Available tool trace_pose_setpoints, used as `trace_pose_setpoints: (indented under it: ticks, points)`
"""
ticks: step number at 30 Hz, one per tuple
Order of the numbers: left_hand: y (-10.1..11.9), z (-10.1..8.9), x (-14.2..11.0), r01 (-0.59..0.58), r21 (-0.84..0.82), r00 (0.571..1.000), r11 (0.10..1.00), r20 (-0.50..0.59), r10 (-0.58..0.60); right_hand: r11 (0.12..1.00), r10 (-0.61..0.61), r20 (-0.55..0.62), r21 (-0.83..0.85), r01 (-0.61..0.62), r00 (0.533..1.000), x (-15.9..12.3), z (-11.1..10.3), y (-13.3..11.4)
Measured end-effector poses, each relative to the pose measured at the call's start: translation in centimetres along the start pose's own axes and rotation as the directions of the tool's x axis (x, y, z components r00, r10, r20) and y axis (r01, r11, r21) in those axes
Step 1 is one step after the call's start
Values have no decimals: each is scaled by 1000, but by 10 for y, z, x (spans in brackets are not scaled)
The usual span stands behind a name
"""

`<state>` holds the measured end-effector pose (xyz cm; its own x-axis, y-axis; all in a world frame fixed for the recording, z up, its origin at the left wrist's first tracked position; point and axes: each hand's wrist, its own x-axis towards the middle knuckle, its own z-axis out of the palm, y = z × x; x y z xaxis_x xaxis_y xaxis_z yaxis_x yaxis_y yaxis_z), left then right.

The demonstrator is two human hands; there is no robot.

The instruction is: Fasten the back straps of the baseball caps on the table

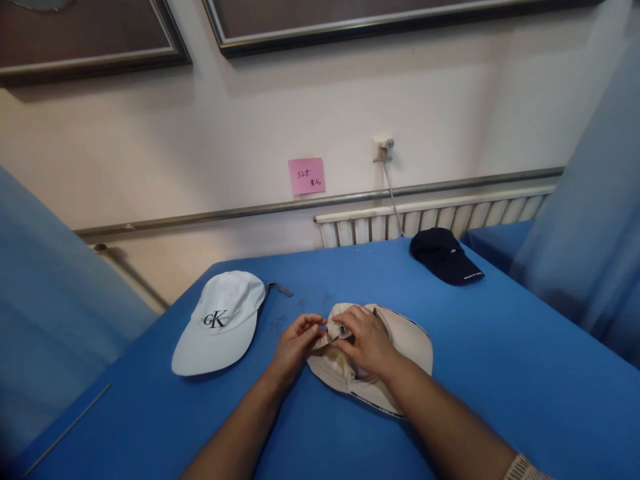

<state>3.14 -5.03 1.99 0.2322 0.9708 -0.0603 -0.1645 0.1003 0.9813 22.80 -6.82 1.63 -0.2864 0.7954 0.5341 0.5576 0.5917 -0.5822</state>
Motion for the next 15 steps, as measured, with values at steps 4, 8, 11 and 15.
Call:
trace_pose_setpoints:
  ticks: [4, 8, 11, 15]
  points:
    - [-2, -5, 1, -98, 322, 994, 942, 84, 74, 1000, 10, -12, 6, -10, 1000, -1, 1, 2]
    - [0, 0, -4, -180, 423, 975, 888, 196, 104, 999, -40, -17, 29, 41, 999, 0, 1, -1]
    - [4, 5, -7, -184, 431, 977, 883, 179, 116, 994, -96, -29, 49, 98, 995, 0, 1, -3]
    - [11, 6, -6, -206, 444, 977, 872, 148, 155, 990, -118, -83, 72, 124, 990, 0, 2, -2]
